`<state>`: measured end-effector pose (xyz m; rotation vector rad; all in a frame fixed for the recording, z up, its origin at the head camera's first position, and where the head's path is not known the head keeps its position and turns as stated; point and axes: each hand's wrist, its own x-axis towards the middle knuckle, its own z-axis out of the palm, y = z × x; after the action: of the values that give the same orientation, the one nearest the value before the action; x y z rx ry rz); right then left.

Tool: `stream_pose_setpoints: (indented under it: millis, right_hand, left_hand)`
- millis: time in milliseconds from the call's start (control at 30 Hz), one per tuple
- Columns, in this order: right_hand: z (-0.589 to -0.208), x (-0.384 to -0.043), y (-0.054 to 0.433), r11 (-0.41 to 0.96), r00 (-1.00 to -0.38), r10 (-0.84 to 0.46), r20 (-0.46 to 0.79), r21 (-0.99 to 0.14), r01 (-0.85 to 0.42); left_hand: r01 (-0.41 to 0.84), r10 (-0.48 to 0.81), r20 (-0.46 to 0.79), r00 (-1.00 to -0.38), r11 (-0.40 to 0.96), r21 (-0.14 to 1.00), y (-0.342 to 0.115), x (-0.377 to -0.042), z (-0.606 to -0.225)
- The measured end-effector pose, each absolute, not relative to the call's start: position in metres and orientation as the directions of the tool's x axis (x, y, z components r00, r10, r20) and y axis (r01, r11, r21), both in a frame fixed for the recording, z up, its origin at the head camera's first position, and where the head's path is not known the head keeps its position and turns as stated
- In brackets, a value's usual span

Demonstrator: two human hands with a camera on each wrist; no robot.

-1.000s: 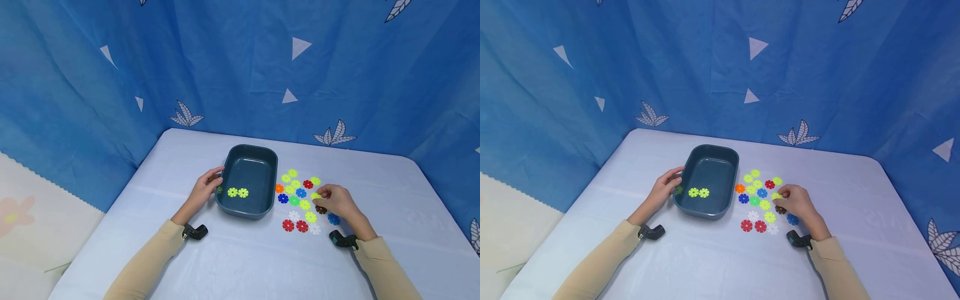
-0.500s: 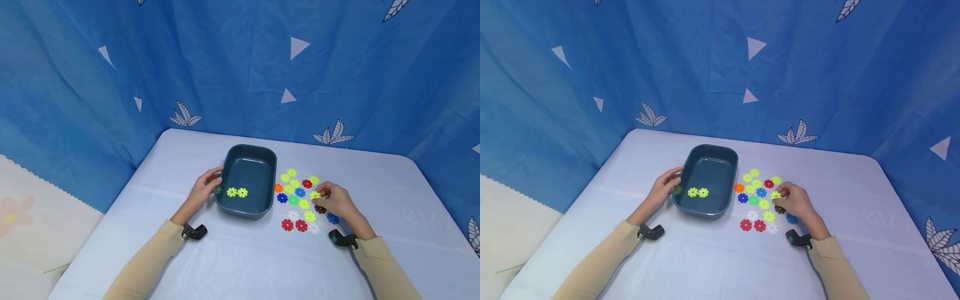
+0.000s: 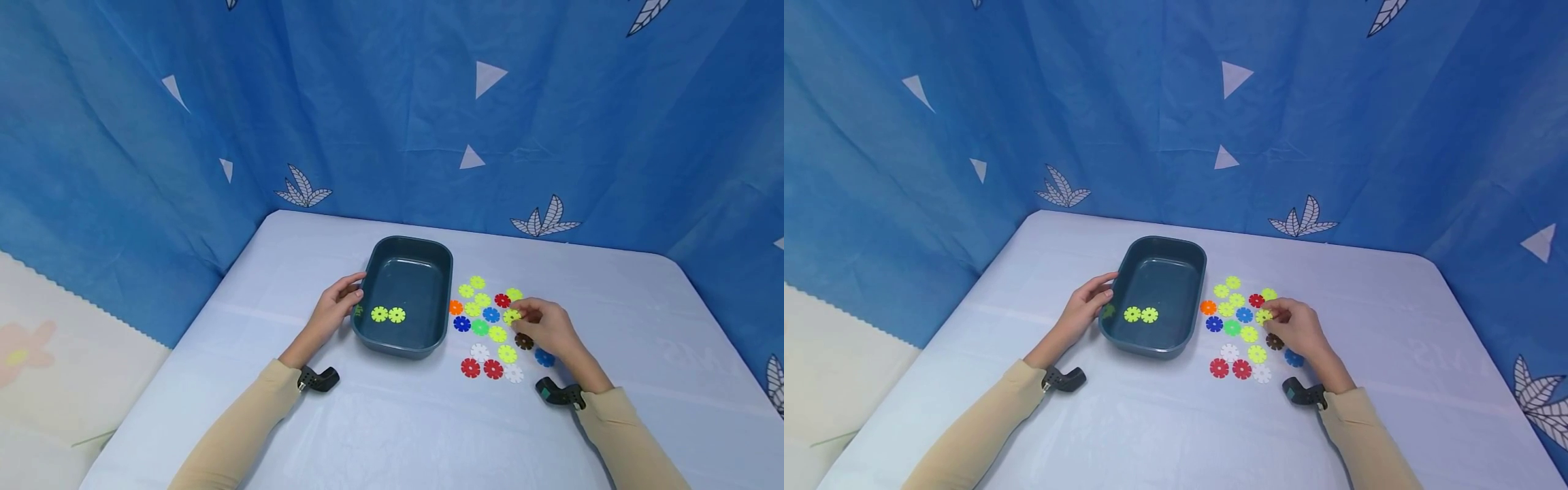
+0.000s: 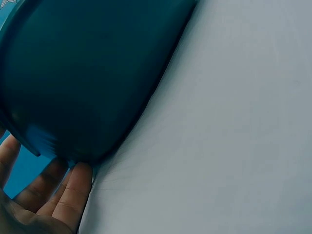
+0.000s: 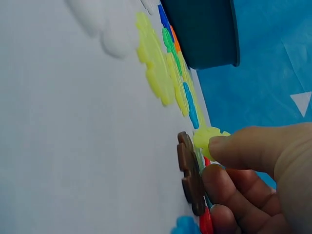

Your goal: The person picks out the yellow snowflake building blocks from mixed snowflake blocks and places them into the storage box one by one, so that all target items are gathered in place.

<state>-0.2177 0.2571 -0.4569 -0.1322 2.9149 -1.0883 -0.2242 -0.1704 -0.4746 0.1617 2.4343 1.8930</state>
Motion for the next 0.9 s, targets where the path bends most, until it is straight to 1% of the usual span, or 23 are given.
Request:
stream_pose_setpoints:
  millis: [200,467,700,900]
  right_hand:
    - [-0.4558,-0.2173,0.2566,0.749,-0.998,-0.063,0.003,-0.66,-0.05]
    - [-0.4557,-0.2183,0.2578,0.73,-0.995,-0.078,-0.061,-0.683,-0.015]
    - [-0.4553,-0.2181,0.2595,0.716,-0.995,-0.096,-0.028,-0.696,-0.05]
    - [-0.4549,-0.2183,0.2621,0.705,-0.997,-0.068,-0.028,-0.709,-0.029]
  left_hand:
    - [0.047,0.109,0.021,-0.994,0.243,0.969,-0.17,-0.2243,-0.4743]
    - [0.041,0.109,0.015,-0.994,0.239,0.97,-0.17,-0.2242,-0.4748]
    - [0.037,0.105,0.012,-0.994,0.238,0.97,-0.1699,-0.2241,-0.4739]
    - [0.03,0.105,0.003,-0.994,0.248,0.968,-0.1695,-0.2221,-0.4723]
